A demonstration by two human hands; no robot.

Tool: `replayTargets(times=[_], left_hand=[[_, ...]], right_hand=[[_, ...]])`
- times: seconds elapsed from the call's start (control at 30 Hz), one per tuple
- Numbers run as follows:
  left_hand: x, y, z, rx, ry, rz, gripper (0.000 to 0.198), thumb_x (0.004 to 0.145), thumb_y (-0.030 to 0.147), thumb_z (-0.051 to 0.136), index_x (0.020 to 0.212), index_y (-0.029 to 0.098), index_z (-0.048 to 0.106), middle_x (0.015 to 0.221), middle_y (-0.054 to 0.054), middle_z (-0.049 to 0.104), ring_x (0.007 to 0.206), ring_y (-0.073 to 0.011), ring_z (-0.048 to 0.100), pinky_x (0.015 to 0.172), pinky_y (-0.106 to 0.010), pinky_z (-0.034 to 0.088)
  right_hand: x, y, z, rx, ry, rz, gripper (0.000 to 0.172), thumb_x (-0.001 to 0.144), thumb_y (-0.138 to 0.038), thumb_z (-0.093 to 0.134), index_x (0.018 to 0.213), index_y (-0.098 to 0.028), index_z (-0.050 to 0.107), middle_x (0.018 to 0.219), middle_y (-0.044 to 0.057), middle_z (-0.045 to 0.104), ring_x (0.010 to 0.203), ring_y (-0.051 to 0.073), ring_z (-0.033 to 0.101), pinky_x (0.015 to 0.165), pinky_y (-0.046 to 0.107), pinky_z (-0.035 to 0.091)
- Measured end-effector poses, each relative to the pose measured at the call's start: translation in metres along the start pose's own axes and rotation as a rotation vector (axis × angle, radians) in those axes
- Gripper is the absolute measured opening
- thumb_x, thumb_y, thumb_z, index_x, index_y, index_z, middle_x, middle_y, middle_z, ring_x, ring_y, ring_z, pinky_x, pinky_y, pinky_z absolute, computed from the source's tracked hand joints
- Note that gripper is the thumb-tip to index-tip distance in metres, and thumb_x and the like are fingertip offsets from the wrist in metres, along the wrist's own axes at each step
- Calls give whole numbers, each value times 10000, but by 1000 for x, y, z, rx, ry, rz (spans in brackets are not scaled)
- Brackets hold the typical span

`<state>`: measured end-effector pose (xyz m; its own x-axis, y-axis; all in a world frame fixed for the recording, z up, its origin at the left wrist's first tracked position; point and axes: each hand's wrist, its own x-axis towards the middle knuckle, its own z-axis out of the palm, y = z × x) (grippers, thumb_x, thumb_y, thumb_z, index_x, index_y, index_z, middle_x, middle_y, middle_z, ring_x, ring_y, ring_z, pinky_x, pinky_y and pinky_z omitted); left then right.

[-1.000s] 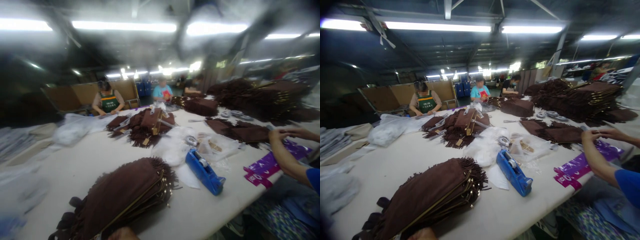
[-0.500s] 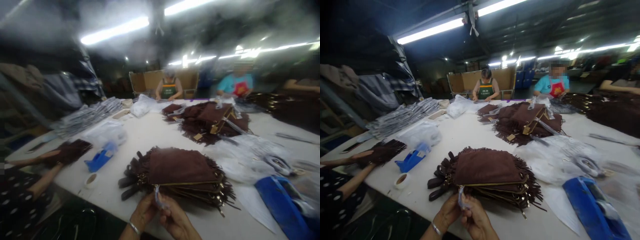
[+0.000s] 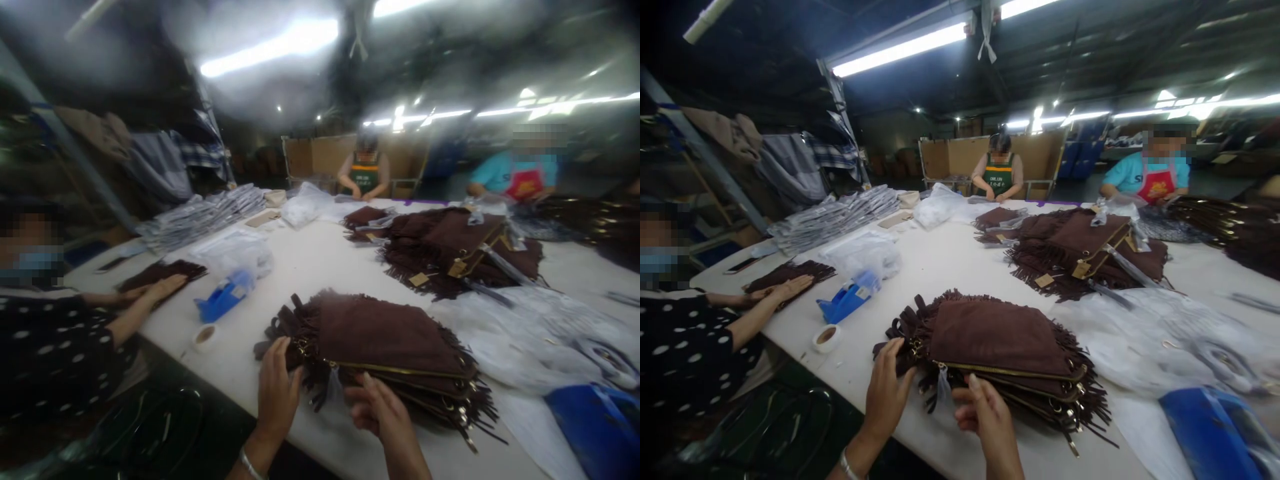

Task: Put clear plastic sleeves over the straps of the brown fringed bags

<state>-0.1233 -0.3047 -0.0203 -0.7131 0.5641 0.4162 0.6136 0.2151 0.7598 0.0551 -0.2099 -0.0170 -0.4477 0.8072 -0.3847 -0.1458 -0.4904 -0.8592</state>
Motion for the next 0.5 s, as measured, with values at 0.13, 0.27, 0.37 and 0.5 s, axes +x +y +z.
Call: replayTargets(times=[0.13,0.27,0.37,0.5], left_hand=[[15,12,-15,66,-210,-7,113,797,263,605,855,209,685,900,-81,660,969,-303,579,912,-403,417],[19,54,-58,-143,-442,-223,239,762,344,687,954,202,690,726,-37,640,632,-203,583,589,-260,437],[10,66,-69,-606,-830,-618,345,762,407,699,977,137,676,482,56,462,353,-88,359,445,-230,377],[-18,51,-38,-762,-824,-844,388,701,473,761,848,127,664,443,79,409,329,-60,333,441,-252,411]], right_hand=[[-2,-17,4,41,29,43,619,691,-653,690,952,-94,632,728,107,727,451,106,583,441,204,451],[0,-19,3,145,12,63,580,713,-614,703,952,-90,638,732,94,725,464,80,565,452,184,446],[2,-16,2,187,40,70,554,711,-591,719,943,-96,634,706,76,720,451,63,545,441,162,425],[-2,-15,-1,222,106,38,589,669,-647,715,882,-108,609,663,71,710,404,52,506,398,146,387]])
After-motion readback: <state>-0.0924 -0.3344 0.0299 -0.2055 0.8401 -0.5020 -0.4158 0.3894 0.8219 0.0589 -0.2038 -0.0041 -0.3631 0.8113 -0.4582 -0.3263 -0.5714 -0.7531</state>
